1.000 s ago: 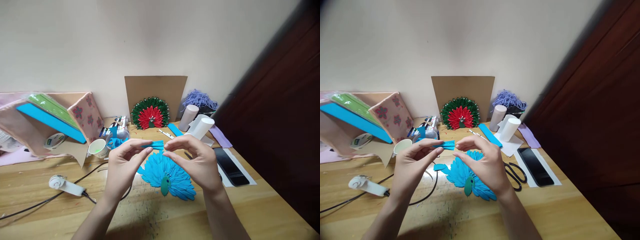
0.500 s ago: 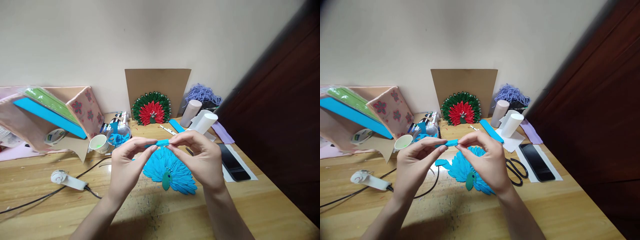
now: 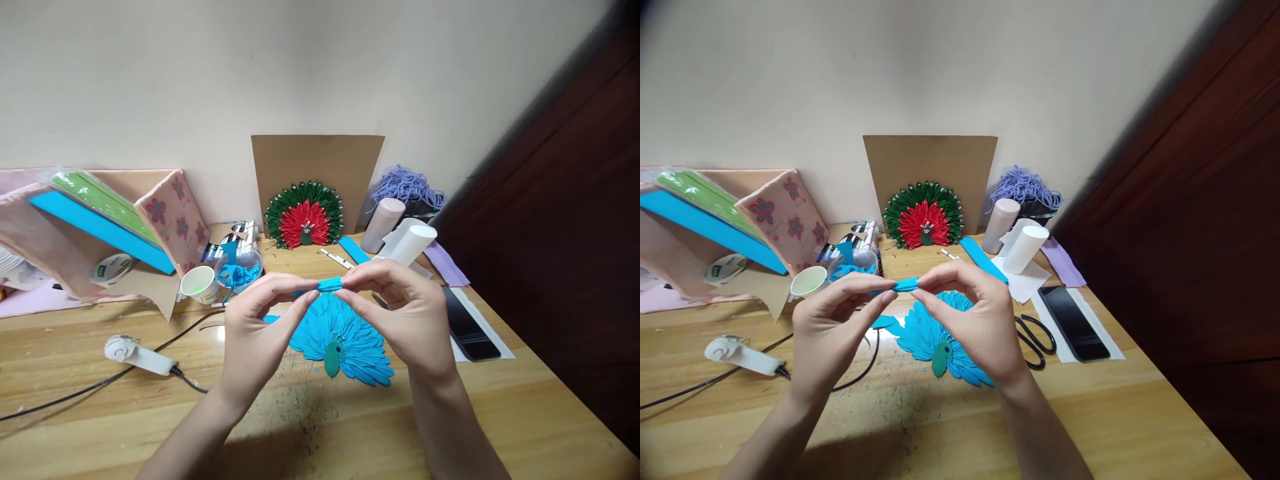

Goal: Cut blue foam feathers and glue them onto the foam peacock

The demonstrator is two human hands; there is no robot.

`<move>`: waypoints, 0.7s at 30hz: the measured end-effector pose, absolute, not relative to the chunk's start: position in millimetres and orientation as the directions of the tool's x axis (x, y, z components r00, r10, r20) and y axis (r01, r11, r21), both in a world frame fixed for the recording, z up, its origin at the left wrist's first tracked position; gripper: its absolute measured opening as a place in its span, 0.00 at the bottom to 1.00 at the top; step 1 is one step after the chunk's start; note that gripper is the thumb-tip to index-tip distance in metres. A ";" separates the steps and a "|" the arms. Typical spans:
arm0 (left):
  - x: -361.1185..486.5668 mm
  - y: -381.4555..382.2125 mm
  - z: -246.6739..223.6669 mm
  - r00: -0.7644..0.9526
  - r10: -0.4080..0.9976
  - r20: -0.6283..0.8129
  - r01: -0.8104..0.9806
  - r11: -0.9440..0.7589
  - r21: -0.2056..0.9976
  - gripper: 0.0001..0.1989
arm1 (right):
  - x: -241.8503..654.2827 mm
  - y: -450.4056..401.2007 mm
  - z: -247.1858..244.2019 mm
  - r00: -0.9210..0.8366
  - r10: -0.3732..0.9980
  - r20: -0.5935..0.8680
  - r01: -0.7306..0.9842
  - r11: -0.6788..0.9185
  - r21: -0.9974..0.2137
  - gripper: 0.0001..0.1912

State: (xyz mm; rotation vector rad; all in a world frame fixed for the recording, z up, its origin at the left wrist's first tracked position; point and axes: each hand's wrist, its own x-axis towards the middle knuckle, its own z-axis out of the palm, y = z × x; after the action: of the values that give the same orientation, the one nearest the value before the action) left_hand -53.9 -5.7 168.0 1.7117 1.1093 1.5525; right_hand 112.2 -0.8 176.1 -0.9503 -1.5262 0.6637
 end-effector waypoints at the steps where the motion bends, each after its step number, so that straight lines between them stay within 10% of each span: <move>1: -54.1 -6.2 168.4 -0.015 0.858 0.514 0.206 -0.500 0.841 0.06 | 112.4 -0.8 176.0 -0.014 0.851 0.525 0.201 0.516 -0.832 0.04; 21: -56.5 -6.9 170.6 0.048 0.742 0.668 0.295 -0.650 0.701 0.07 | 113.4 -0.9 177.2 -0.023 0.889 0.457 0.174 0.454 -0.874 0.05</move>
State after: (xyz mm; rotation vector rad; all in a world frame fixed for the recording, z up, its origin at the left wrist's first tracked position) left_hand -56.5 -6.9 170.6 1.9585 1.0431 1.6319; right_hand 113.4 -0.9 177.2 -0.9764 -1.5092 0.7480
